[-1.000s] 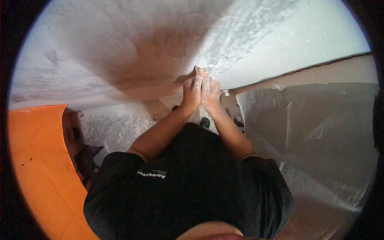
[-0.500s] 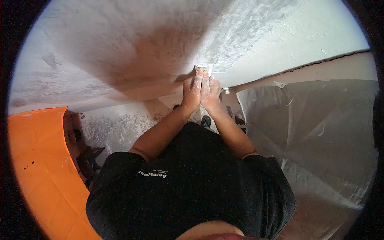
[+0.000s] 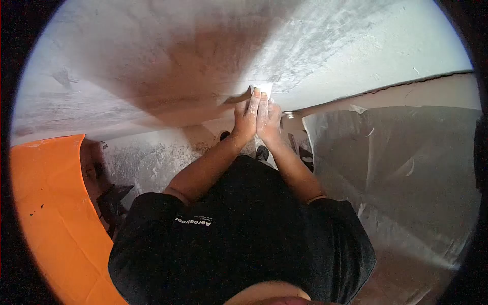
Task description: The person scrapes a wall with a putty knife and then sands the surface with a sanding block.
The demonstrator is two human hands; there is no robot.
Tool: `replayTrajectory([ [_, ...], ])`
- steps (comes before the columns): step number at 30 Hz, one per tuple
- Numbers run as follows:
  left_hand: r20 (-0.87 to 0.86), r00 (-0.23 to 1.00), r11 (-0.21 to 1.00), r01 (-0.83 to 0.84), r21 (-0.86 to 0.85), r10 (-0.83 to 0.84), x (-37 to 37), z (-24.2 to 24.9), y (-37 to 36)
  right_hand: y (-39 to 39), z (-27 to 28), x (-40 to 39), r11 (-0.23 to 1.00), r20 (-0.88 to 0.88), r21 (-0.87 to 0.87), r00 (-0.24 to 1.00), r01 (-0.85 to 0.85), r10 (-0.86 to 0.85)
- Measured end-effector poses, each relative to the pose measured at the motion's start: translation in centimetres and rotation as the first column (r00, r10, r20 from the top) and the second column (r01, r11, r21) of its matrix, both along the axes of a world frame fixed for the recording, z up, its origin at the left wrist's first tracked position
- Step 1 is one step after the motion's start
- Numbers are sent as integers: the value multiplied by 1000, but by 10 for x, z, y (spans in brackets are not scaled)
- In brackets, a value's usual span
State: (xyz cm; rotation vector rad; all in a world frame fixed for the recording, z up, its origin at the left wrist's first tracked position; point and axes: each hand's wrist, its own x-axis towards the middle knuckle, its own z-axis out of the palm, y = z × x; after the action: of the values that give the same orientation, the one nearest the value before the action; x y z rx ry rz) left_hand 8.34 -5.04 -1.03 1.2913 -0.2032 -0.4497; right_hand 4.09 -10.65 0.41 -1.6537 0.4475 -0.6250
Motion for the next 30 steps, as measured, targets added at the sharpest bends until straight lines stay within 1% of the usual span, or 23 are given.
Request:
replayTrajectory([
  [2, -9, 1000, 1000, -9, -13, 9, -1, -2, 0, 4, 4, -3, 1000, -15, -9, 1000, 17, -17],
  [4, -13, 1000, 999, -14, -35, 14, 2, 4, -2, 4, 8, -2, 997, -12, 81, 1000, 4, -3],
  [7, 2, 1000, 1000, -5, -9, 5, 0, 8, 1, -2, 7, 0, 999, -41, 38, 999, -31, 33],
  [8, 49, 999, 1000, 22, -5, -21, 5, 7, 0, -3, 7, 1, 999, -42, 38, 999, -28, 30],
  [9, 96, 994, 999, 49, 0, -49, 7, 9, -1, -4, 8, 2, 999, -2, 27, 999, -33, 33],
  [10, 99, 995, 1000, -19, -14, 21, 2, 14, -4, -4, 8, 2, 999, 37, 15, 999, -37, 36],
  [13, 129, 991, 999, -40, -24, 43, 4, 18, -6, -5, 16, 3, 998, 10, 46, 999, -35, 35],
  [14, 128, 991, 999, -38, -26, 41, 4, 19, -4, -4, 16, 2, 998, 8, 45, 999, -34, 33],
  [16, 107, 994, 997, 5, 82, -14, 4, 20, -1, -3, 16, 2, 1000, 25, -2, 1000, -2, 2],
  [17, 107, 994, 997, 3, 83, -12, 3, 17, -1, -4, 12, 1, 1000, 25, -1, 1000, -3, 3],
  [19, 137, 990, 998, -27, 55, 20, 5, 12, -4, -7, 6, 1, 1000, -50, 0, 998, -26, 26],
  [20, 140, 990, 998, -29, 51, 22, 5, 9, -5, -7, 4, 2, 1000, -47, -3, 998, -28, 28],
  [22, 168, 984, 998, -54, 18, 50, 5, 7, -7, -6, 2, 4, 999, 36, -38, 999, 11, -10],
  [23, 165, 985, 998, -57, 22, 53, 4, 3, -5, -4, -2, 2, 999, 33, -34, 999, 7, -6],
  [25, 119, 992, 997, -38, 72, 29, 1, -7, -1, -2, -11, -2, 997, 37, 69, 999, -29, 27],
  [26, 118, 992, 996, -42, 77, 32, -1, -14, 1, 1, -16, -4, 997, 36, 74, 999, -32, 30],
  [28, 110, 994, 997, -36, 61, 29, -4, -18, 1, 2, -21, -6, 999, 81, -33, 997, 22, -19],
  [29, 111, 993, 997, -39, 61, 32, -4, -20, -1, 2, -21, -5, 999, 82, -33, 996, 19, -16],
  [30, 159, 986, 998, -56, 32, 50, -4, -11, -3, 2, -16, -3, 999, 91, -26, 995, 38, -36],
])
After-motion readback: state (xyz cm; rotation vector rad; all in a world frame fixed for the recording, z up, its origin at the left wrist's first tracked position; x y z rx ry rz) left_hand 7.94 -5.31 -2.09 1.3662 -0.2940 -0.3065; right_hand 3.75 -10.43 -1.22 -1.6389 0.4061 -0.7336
